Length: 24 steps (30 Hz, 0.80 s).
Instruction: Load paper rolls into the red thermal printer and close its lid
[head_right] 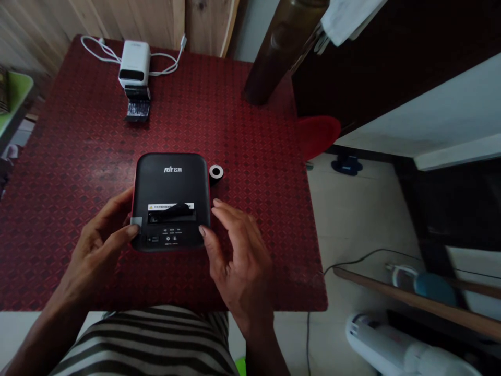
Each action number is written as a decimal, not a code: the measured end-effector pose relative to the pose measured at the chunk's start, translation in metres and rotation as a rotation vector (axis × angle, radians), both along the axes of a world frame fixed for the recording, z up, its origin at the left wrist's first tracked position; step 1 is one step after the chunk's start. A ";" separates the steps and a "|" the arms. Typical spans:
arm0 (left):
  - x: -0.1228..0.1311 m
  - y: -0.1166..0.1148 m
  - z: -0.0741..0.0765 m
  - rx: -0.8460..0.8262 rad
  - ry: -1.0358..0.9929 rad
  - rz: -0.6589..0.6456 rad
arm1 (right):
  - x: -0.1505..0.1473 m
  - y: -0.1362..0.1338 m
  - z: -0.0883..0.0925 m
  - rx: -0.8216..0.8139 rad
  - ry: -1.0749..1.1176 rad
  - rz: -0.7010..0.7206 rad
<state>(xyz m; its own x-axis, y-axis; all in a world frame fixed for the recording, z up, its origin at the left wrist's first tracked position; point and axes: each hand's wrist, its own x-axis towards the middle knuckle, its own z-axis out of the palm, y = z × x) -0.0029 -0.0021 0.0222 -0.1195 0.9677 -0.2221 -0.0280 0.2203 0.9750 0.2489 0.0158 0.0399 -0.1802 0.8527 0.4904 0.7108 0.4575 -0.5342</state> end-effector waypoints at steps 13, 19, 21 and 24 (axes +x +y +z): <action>0.012 0.007 0.015 -0.055 -0.069 0.063 | -0.002 -0.010 -0.018 -0.157 0.083 -0.085; 0.016 0.009 0.015 -0.060 -0.087 0.073 | -0.002 -0.012 -0.027 -0.195 0.114 -0.088; 0.016 0.009 0.013 -0.055 -0.089 0.072 | -0.002 -0.012 -0.028 -0.164 0.110 -0.080; 0.016 0.009 0.012 -0.049 -0.088 0.080 | -0.003 -0.011 -0.027 -0.140 0.092 -0.060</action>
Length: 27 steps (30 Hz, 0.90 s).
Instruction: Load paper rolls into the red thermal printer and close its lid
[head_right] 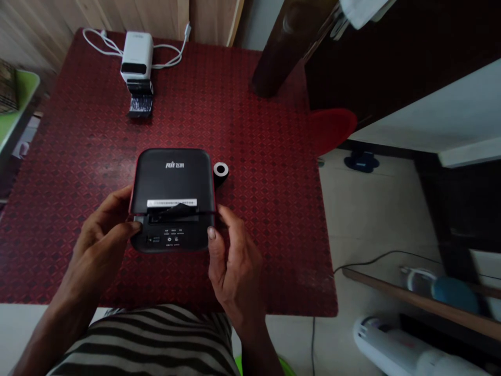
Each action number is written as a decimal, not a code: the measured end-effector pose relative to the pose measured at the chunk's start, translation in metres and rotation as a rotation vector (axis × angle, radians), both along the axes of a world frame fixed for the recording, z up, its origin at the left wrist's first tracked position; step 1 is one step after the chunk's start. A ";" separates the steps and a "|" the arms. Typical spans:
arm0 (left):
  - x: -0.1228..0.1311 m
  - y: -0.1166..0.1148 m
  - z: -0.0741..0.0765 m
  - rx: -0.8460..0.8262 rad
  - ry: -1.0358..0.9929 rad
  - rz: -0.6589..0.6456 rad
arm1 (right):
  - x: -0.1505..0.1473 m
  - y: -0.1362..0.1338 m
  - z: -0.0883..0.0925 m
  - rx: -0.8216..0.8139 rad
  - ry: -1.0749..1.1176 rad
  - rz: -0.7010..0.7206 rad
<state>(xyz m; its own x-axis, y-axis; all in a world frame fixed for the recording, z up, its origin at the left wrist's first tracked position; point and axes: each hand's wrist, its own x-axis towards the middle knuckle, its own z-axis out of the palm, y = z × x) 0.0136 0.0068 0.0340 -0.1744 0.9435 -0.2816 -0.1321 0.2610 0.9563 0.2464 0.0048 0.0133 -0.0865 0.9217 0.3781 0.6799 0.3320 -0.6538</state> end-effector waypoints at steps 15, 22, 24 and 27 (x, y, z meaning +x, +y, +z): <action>-0.003 -0.007 -0.013 0.065 -0.008 -0.030 | -0.001 0.000 0.013 -0.008 -0.050 0.005; -0.011 -0.002 -0.019 0.087 -0.005 -0.063 | -0.001 -0.001 0.018 -0.052 -0.053 0.009; -0.012 -0.001 -0.020 0.085 -0.003 -0.071 | 0.000 -0.001 0.019 -0.054 -0.063 0.009; -0.013 0.000 -0.022 0.085 0.006 -0.076 | 0.002 0.002 0.024 -0.032 -0.103 0.002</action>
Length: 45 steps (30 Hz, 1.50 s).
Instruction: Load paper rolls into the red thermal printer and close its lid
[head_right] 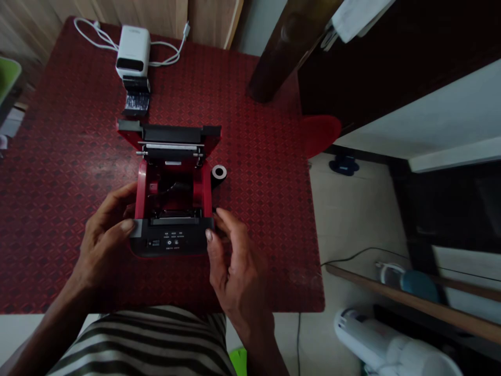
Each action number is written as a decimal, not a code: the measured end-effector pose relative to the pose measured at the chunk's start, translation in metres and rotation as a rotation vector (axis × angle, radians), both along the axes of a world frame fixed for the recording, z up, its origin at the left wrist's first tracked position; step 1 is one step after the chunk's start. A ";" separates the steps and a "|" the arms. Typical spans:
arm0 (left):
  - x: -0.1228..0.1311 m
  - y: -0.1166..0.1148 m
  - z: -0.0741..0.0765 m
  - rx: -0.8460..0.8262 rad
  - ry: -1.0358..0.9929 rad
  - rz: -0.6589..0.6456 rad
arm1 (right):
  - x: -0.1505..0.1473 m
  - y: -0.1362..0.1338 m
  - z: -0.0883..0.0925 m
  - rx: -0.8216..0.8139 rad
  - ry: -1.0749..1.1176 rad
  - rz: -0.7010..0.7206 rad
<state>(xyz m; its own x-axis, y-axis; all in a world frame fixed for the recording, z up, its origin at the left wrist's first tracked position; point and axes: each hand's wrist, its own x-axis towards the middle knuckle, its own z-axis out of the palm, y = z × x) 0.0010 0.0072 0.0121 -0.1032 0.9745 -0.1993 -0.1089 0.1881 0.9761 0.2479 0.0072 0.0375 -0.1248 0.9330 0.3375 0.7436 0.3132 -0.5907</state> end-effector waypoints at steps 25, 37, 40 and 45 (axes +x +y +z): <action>-0.002 0.000 -0.004 0.052 0.050 -0.009 | -0.078 0.108 0.038 -0.191 -0.730 0.471; -0.001 0.000 -0.004 0.052 0.040 -0.013 | -0.074 0.111 0.043 -0.211 -0.754 0.477; -0.001 0.000 -0.005 0.063 0.034 -0.011 | -0.079 0.111 0.052 -0.313 -0.827 0.458; -0.001 0.001 -0.006 0.062 0.035 -0.009 | -0.082 0.110 0.063 -0.393 -0.877 0.451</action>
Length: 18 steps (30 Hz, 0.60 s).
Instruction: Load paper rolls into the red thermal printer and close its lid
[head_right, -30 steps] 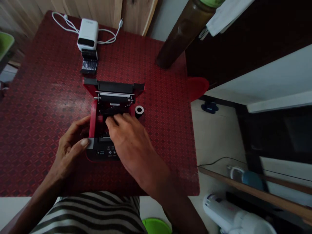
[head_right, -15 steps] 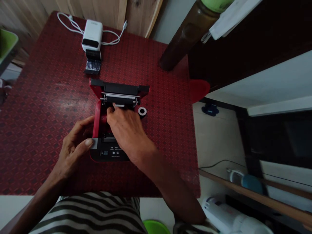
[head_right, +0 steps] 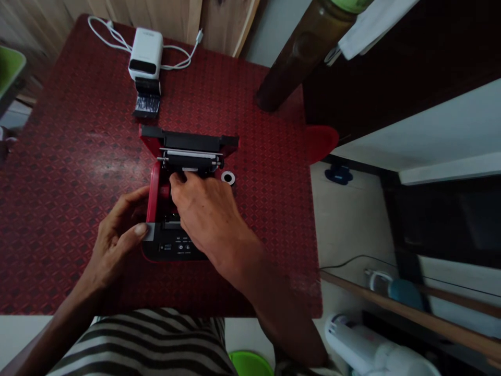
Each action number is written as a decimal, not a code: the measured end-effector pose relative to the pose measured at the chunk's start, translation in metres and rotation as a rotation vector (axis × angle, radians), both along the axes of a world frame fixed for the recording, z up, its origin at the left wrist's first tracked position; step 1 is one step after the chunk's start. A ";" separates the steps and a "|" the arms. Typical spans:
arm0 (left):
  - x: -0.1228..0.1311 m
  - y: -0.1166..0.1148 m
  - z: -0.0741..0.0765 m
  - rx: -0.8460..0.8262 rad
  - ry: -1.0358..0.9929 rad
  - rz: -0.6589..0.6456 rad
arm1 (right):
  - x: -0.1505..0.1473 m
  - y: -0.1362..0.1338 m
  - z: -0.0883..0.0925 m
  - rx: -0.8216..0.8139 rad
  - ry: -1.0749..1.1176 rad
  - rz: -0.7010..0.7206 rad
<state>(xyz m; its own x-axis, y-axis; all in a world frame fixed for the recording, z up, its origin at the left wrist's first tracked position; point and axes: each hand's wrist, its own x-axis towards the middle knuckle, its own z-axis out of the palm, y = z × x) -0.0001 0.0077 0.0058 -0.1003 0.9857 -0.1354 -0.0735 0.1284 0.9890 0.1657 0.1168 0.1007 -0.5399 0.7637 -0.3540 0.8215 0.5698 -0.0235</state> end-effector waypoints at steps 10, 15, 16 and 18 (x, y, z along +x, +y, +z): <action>0.000 -0.001 0.003 -0.012 0.007 -0.005 | 0.039 -0.018 -0.009 0.149 0.547 -0.036; -0.001 0.000 0.001 0.006 0.038 0.011 | 0.066 -0.023 -0.002 -0.180 1.027 -0.155; -0.001 0.000 0.000 0.014 0.042 0.012 | 0.070 -0.024 -0.005 -0.314 1.132 -0.213; 0.000 0.000 -0.001 0.024 0.039 0.010 | 0.078 -0.029 -0.014 -0.594 1.344 -0.337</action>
<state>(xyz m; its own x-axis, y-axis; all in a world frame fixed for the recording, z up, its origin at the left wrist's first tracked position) -0.0004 0.0082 0.0046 -0.1150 0.9875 -0.1076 -0.0363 0.1040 0.9939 0.2436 0.0881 0.0867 -0.5379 0.8418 -0.0460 0.0883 0.0020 -0.9961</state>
